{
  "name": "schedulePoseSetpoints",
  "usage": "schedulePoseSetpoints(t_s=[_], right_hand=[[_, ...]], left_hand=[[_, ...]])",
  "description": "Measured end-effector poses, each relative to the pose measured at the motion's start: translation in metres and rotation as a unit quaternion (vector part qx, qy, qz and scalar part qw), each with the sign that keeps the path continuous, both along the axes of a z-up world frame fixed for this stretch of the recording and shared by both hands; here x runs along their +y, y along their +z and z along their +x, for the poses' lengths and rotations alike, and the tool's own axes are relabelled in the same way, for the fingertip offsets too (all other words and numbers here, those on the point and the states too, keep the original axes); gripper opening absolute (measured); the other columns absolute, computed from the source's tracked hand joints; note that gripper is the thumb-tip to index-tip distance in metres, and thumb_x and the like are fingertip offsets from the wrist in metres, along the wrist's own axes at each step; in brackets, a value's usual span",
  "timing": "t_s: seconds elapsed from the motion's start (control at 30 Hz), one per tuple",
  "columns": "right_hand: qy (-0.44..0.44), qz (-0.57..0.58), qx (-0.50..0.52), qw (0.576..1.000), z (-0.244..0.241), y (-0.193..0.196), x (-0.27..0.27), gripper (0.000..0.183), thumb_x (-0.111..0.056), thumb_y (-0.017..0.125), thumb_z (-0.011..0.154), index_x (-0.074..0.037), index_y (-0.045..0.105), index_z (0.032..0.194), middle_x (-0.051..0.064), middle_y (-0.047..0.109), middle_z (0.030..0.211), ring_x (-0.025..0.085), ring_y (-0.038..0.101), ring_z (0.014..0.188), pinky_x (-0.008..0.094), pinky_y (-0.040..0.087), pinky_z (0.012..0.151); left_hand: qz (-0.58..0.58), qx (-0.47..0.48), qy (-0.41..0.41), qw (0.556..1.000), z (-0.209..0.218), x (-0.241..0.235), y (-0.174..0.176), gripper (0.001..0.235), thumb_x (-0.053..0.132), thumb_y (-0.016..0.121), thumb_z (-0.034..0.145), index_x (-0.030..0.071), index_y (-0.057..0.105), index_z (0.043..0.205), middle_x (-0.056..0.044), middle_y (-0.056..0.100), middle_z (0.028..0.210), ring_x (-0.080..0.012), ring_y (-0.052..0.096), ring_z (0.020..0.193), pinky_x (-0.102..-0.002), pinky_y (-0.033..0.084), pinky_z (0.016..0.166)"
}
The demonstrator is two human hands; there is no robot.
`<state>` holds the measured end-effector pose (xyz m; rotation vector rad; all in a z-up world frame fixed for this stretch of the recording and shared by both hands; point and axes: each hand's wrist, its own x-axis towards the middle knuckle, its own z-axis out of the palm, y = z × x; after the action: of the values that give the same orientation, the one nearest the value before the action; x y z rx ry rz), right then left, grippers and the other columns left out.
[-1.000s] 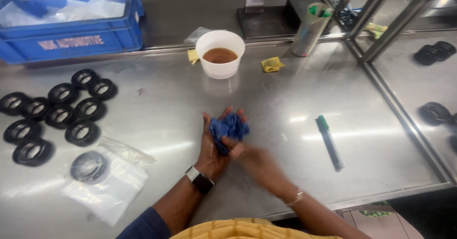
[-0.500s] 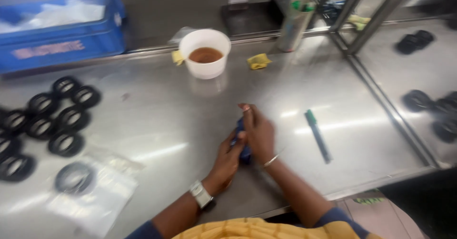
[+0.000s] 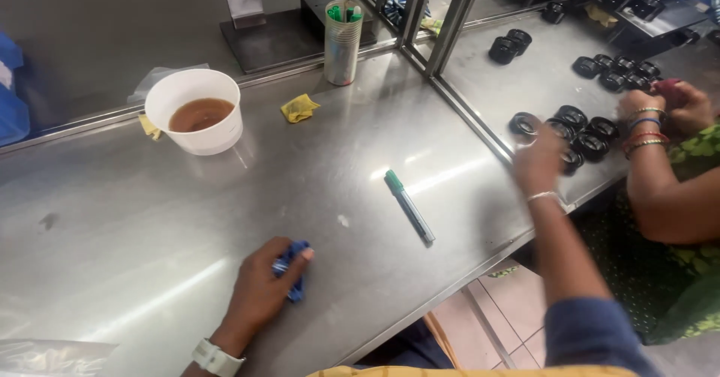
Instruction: The recorder picks up black circular metal or plastic parts, marks them with a green pen, and cleans them using a cloth and a cup of liquid.
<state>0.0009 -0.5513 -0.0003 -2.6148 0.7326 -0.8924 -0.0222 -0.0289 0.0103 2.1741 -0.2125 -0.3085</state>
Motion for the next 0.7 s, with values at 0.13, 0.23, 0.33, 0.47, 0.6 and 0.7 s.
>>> schedulePoseSetpoints(t_s=[0.13,0.23,0.33,0.47,0.6,0.7], right_hand=[[-0.173,0.004,0.164,0.971,-0.004,-0.027,-0.096,0.077,-0.024,0.075,0.089,0.0,0.038,0.153,0.037,0.052,0.124,0.051,0.049,0.116,0.054,0.04,0.098],[-0.148,0.009,0.166,0.975,0.011,-0.04,-0.097,0.071,-0.028,0.073,0.091,-0.021,0.048,0.157,0.03,0.055,0.128,0.046,0.052,0.121,0.053,0.041,0.105],[-0.138,-0.041,0.188,0.972,0.038,-0.056,-0.104,0.059,-0.036,0.073,0.095,-0.038,0.056,0.151,0.025,0.06,0.128,0.041,0.054,0.125,0.053,0.036,0.11],[-0.187,-0.068,0.242,0.95,0.069,-0.076,-0.133,0.043,-0.044,0.072,0.096,-0.037,0.066,0.137,0.021,0.067,0.121,0.035,0.059,0.121,0.056,0.034,0.108],[-0.196,-0.023,0.219,0.956,0.087,-0.074,-0.145,0.033,-0.043,0.075,0.091,-0.037,0.074,0.123,0.017,0.071,0.112,0.036,0.06,0.118,0.054,0.033,0.104],[-0.143,0.06,0.18,0.971,0.089,-0.069,-0.132,0.023,-0.039,0.066,0.103,-0.035,0.077,0.123,0.015,0.079,0.103,0.034,0.072,0.104,0.051,0.043,0.103]], left_hand=[[0.063,-0.082,-0.072,0.992,0.001,-0.005,-0.002,0.037,0.045,0.072,0.084,0.009,0.072,0.089,-0.003,0.07,0.084,-0.0201,0.067,0.071,-0.037,0.054,0.067],[0.062,-0.094,-0.075,0.991,0.004,-0.005,-0.009,0.037,0.047,0.071,0.085,0.01,0.072,0.088,-0.001,0.07,0.083,-0.0193,0.067,0.071,-0.035,0.054,0.066],[0.062,-0.095,-0.079,0.99,0.003,-0.003,-0.006,0.039,0.049,0.071,0.085,0.009,0.071,0.087,-0.003,0.069,0.081,-0.02,0.066,0.072,-0.036,0.053,0.066],[0.048,-0.091,-0.09,0.991,0.0,-0.002,-0.006,0.039,0.049,0.071,0.085,0.01,0.071,0.089,-0.001,0.069,0.084,-0.0186,0.068,0.076,-0.035,0.054,0.069],[0.038,-0.107,-0.107,0.988,0.002,-0.001,-0.007,0.038,0.047,0.071,0.086,0.009,0.07,0.091,-0.003,0.068,0.086,-0.0196,0.067,0.08,-0.036,0.054,0.071],[0.039,-0.094,-0.109,0.989,0.0,-0.002,-0.003,0.037,0.046,0.071,0.086,0.01,0.071,0.091,-0.002,0.069,0.086,-0.0196,0.067,0.081,-0.037,0.054,0.071]])
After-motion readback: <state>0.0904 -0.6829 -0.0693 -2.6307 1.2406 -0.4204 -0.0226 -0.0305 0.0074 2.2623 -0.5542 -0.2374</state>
